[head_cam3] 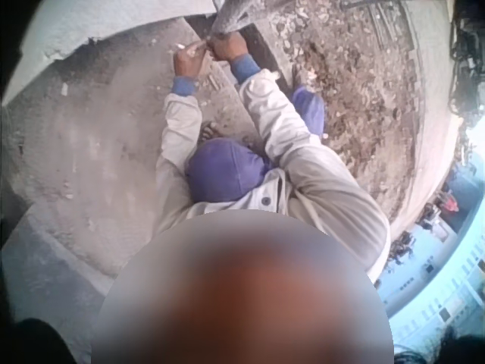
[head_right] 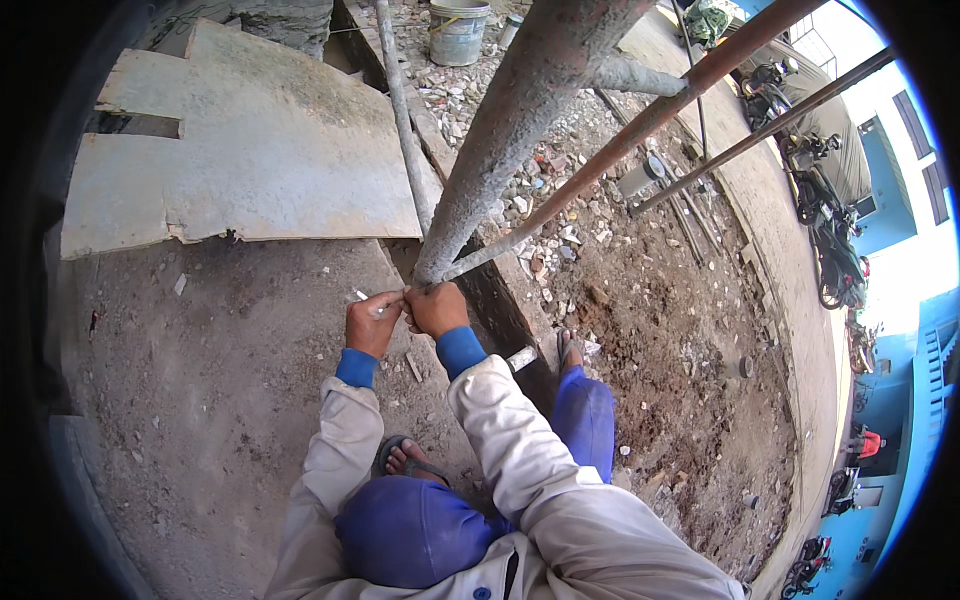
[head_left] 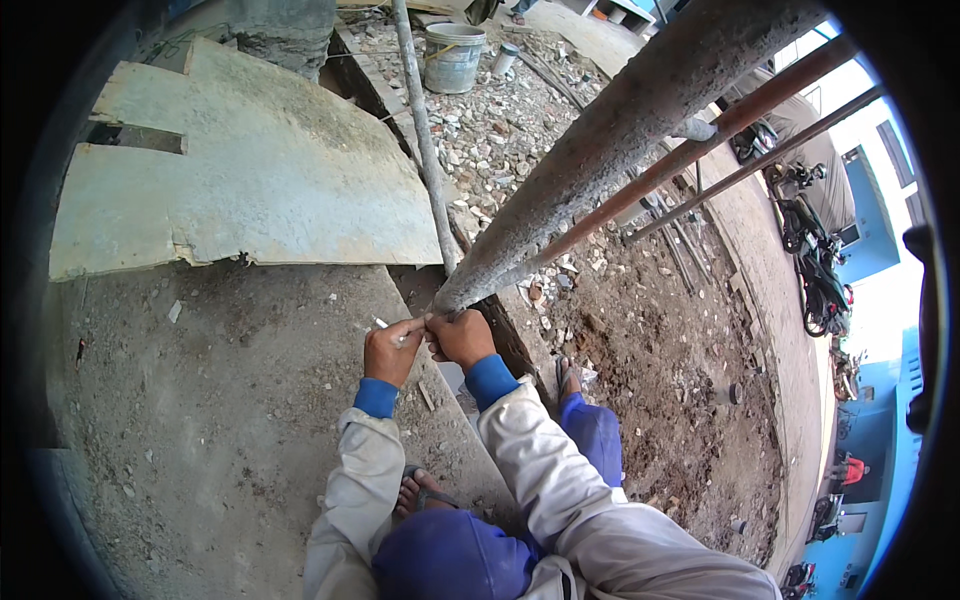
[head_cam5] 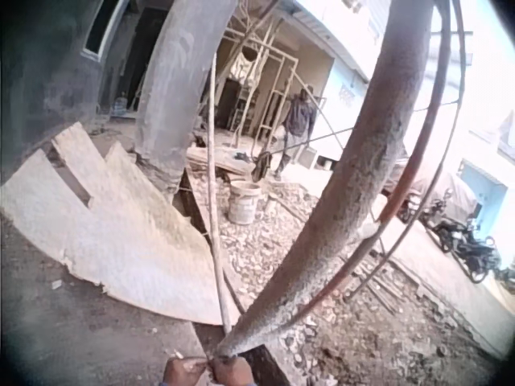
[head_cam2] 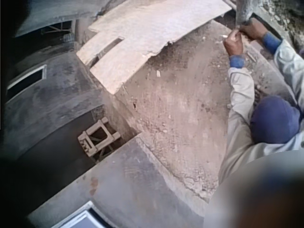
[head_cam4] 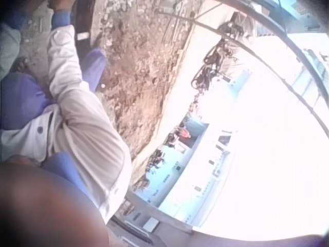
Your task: The person assembles a metal scaffolding structure by connecting poles and securing them with wire ties. They walk around the construction site, pick up poles, and attach them to the frame using wire ties, occasionally adjusting the position of the components.
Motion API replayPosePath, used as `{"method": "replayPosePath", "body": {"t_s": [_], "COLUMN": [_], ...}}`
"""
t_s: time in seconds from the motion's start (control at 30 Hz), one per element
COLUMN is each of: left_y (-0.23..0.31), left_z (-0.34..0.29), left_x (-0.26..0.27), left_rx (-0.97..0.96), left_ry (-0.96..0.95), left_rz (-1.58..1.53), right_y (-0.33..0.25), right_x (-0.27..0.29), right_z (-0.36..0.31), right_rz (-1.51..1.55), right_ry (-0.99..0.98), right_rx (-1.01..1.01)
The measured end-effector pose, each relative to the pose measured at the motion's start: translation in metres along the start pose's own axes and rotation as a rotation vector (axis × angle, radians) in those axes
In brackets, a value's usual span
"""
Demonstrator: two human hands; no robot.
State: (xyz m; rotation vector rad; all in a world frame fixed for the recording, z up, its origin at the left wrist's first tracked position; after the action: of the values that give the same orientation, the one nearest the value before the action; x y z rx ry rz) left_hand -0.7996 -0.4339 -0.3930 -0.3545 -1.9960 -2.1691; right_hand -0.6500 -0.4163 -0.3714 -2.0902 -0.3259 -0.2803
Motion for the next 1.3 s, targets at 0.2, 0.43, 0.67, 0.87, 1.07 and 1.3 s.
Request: {"method": "replayPosePath", "body": {"t_s": [0.2,0.43,0.67,0.87,1.07,1.3], "left_y": [-0.006,-0.014,-0.018,-0.009,-0.003,-0.014], "left_z": [0.004,0.002,0.007,0.007,0.012,0.012], "left_x": [-0.004,-0.008,-0.008,-0.005,0.0,-0.004], "left_rx": [0.005,-0.003,0.057,-0.083,-0.143,-0.175], "left_ry": [0.027,0.055,0.014,-0.001,-0.044,-0.008], "left_rz": [-0.22,-0.276,-0.448,-0.244,-0.219,-0.237], "right_y": [0.005,0.007,-0.002,-0.011,-0.022,-0.016], "right_x": [-0.002,-0.003,-0.003,-0.005,-0.009,-0.005], "right_z": [-0.002,-0.01,-0.018,-0.021,-0.026,-0.021], "right_rz": [-0.279,-0.164,-0.249,-0.256,-0.183,-0.387], "right_ry": [0.176,0.172,0.159,0.139,0.148,0.186], "right_rx": [0.167,0.199,0.276,0.24,0.209,0.3]}}
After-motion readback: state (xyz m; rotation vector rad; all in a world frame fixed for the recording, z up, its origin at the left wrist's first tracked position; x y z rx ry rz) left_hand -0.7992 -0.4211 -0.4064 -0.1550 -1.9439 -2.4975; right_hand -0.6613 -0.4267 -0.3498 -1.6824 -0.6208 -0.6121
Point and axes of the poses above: each hand's wrist, its own z-axis towards the middle knuckle, its own x-axis out of the back of the hand, y = z × x, the point moved 5 cm from there along z, towards the middle knuckle, and after that the axes turned 4 degrees about -y, right-handed, at the moved point
